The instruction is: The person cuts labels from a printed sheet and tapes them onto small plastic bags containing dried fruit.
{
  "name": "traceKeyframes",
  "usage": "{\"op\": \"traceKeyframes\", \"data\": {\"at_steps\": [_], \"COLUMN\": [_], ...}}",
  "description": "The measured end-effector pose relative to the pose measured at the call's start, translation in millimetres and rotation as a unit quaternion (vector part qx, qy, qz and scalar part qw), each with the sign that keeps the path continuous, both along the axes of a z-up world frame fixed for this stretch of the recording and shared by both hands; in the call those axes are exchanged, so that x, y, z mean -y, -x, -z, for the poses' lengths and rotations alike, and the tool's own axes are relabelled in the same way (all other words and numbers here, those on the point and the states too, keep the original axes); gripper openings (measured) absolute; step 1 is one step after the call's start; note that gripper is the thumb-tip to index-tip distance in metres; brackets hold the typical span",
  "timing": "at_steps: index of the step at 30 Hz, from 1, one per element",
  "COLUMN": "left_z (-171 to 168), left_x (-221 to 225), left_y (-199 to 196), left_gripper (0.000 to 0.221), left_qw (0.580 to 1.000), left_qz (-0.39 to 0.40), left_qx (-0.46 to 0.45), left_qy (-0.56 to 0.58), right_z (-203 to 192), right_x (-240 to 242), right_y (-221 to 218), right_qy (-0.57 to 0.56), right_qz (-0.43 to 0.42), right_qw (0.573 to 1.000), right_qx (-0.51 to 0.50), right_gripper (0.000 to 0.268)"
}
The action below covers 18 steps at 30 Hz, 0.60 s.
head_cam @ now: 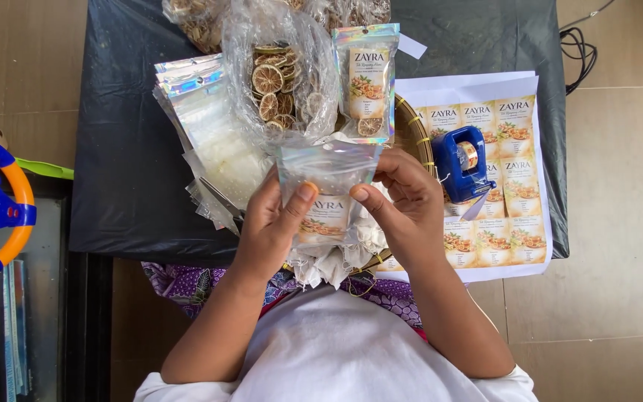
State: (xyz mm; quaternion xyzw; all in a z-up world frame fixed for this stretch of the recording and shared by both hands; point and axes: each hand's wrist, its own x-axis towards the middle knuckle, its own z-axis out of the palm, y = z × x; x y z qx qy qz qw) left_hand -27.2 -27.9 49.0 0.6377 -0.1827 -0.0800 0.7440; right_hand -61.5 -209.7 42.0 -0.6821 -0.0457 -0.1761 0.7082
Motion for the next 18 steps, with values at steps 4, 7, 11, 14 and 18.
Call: {"op": "traceKeyframes", "data": {"at_steps": [4, 7, 11, 14, 18], "left_z": [-13.3, 10.5, 1.2, 5.7, 12.0], "left_x": [8.2, 10.9, 19.5, 21.7, 23.2], "left_y": [8.1, 9.8, 16.1, 18.0, 18.1], "left_gripper": [0.034, 0.031, 0.023, 0.022, 0.02], "left_qw": [0.999, 0.998, 0.997, 0.995, 0.994], "left_qz": [-0.016, -0.049, -0.075, -0.09, -0.101], "left_qx": [0.04, 0.045, 0.025, 0.03, 0.026], "left_qy": [0.001, 0.003, 0.007, 0.006, 0.015], "right_z": [-2.2, -10.3, -2.5, 0.9, 0.3], "right_x": [-3.8, -8.7, -5.4, -4.3, -5.3], "right_y": [1.8, 6.0, 9.8, 11.8, 13.7], "right_qy": [-0.028, -0.019, -0.021, -0.021, -0.021], "right_qz": [0.017, 0.027, 0.042, 0.056, 0.065], "right_qw": [0.999, 0.999, 0.999, 0.998, 0.998], "right_qx": [-0.008, -0.005, 0.001, 0.005, 0.009], "right_gripper": [0.019, 0.014, 0.012, 0.012, 0.012]}}
